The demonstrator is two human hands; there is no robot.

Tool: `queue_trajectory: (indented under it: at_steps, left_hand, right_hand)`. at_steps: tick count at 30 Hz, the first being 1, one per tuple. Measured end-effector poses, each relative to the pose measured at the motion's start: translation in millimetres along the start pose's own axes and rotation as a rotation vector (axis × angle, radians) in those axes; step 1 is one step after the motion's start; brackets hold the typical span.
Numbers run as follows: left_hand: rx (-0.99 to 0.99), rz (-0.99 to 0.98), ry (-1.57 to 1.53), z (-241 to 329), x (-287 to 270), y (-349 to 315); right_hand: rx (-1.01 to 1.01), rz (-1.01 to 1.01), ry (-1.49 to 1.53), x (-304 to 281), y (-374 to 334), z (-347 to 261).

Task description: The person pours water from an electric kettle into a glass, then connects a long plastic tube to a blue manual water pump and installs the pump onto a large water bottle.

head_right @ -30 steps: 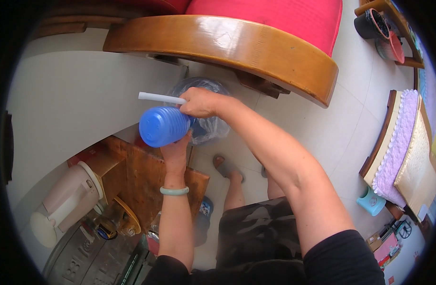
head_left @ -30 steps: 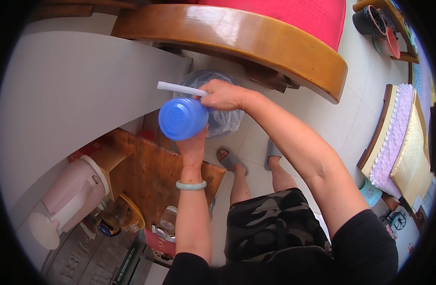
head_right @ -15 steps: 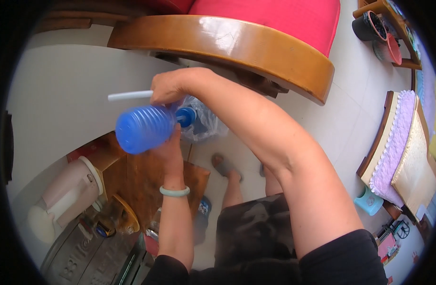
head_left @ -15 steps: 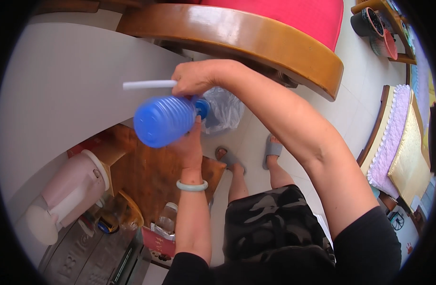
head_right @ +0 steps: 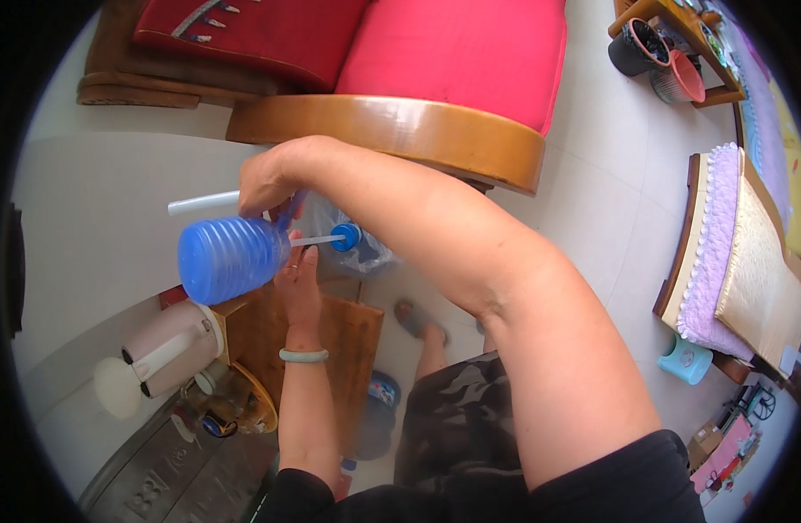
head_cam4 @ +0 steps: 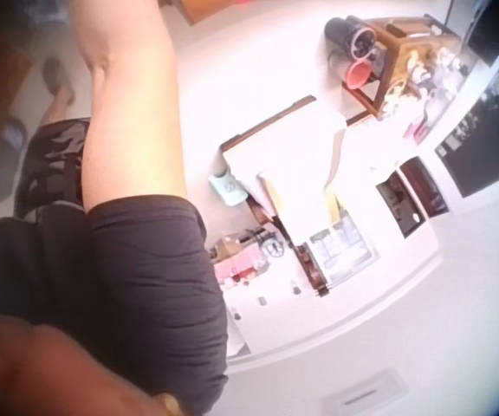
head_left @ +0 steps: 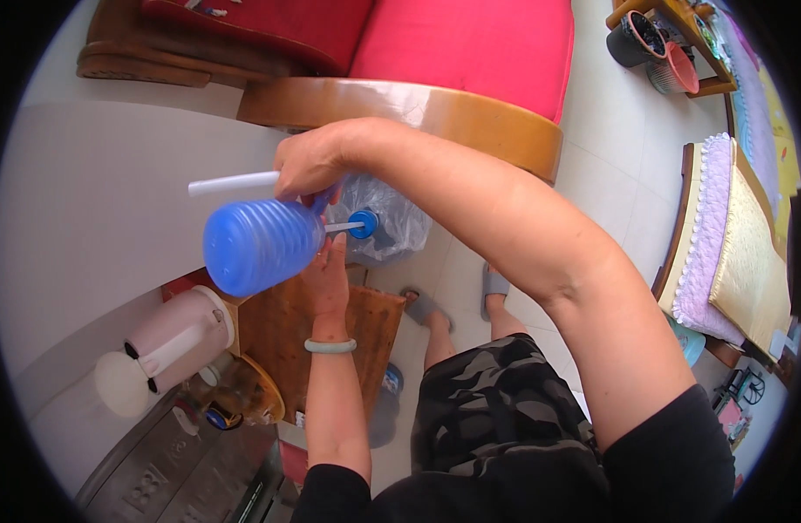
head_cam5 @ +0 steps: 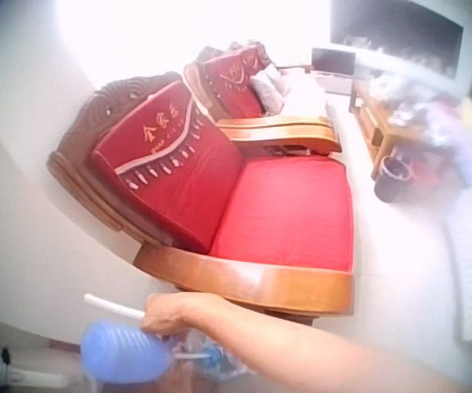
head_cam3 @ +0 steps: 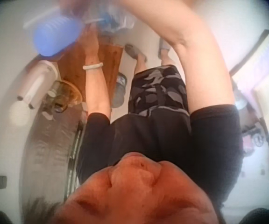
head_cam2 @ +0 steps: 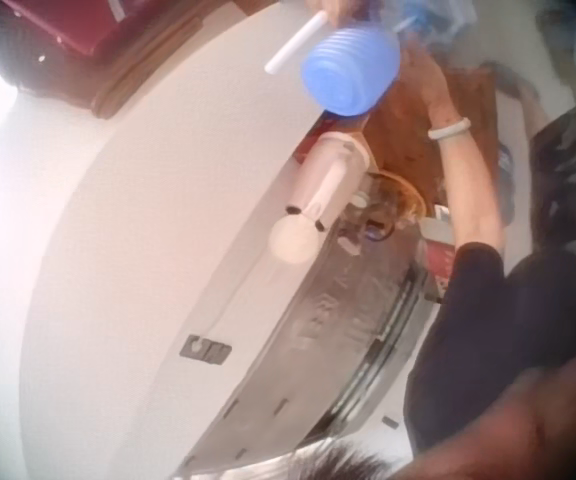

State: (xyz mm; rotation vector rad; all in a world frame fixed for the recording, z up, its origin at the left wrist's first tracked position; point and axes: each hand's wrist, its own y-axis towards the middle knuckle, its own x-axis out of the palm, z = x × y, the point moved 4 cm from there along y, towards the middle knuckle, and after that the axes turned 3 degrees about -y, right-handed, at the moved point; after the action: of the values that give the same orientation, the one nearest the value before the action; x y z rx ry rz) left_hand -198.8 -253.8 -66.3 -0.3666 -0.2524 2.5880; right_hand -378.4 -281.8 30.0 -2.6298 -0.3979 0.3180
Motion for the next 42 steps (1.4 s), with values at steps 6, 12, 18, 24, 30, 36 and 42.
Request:
queue_trajectory:
  at_steps: [6, 12, 18, 24, 30, 36, 42]
  left_hand:
    - [0.172, 0.044, 0.116, 53.1, 1.1, -4.7]
    - [0.159, 0.097, -0.003, 86.1, -5.2, -17.6]
    - [0.367, 0.073, 0.200, 109.0, -20.7, -14.3]
    - [0.347, 0.105, 0.176, 141.9, -39.3, -25.9]
    - [0.301, 0.141, 0.093, 183.8, -60.3, -43.7]
    - [0.249, 0.197, -0.033, 222.0, -93.1, -59.4]
    - [0.302, 0.160, -0.213, 258.0, -123.0, -68.4]
  right_hand:
    - [-0.047, 0.008, -0.113, -3.7, -31.0, -38.8]
    - [-0.115, 0.022, -0.290, -4.7, -55.7, -72.7]
    - [-0.250, 0.225, -0.258, -18.1, -82.3, -97.9]
    - [-0.521, 0.566, -0.137, -33.0, -154.1, -80.8]
    - [-0.282, 0.825, 0.359, 24.3, -241.9, 51.8]
    - [0.135, 0.769, 0.469, 127.8, -291.2, 167.2]
    - [0.233, 0.703, 0.406, 134.3, -297.4, 181.0]
